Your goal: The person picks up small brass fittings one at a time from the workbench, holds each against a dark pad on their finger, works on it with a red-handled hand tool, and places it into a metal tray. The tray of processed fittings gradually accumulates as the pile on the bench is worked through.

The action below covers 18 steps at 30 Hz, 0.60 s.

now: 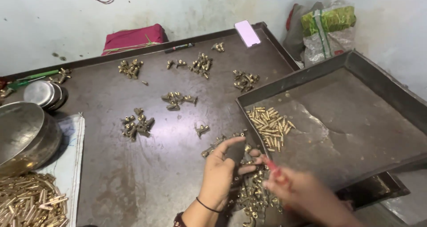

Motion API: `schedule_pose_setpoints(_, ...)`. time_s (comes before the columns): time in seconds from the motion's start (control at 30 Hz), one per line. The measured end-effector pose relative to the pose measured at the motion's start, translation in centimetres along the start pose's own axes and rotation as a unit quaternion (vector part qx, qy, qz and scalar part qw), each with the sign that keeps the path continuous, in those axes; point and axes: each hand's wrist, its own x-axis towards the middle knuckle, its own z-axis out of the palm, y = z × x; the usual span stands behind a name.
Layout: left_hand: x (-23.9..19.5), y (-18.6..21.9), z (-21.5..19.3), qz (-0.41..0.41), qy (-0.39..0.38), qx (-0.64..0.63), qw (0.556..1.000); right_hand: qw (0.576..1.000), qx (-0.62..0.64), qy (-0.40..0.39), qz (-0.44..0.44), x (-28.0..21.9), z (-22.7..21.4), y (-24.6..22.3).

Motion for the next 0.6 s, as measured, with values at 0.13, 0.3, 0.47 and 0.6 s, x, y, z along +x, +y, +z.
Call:
schedule_pose_setpoints(0.13, -0.6, 0.3, 1.0, 0.017, 0.022, -0.009, 1.000, 0.992, -0.076, -0.092, 0.032, -1.0, 0.3, -0.8)
schedule_pose_setpoints(0.3, -1.3, -1.1, 0.9, 0.102, -0.035, 0.059, 0.992, 0.990, -0.015, -0.128, 0.061, -0.8, 1.2, -0.8)
schedule_pose_setpoints(0.47, -1.9, -0.4, 1.8, -0.006, -0.038, -0.167, 0.985, 0.946, -0.316, 0.004, -0.077, -1.2, 5.5, 0.9)
schedule_pose_setpoints(0.6, -1.7, 0.5, 0.8, -0.006, -0.069, -0.077, 0.995, 0.963, -0.219, -0.116, -0.103, 0.2, 7.2, 4.9)
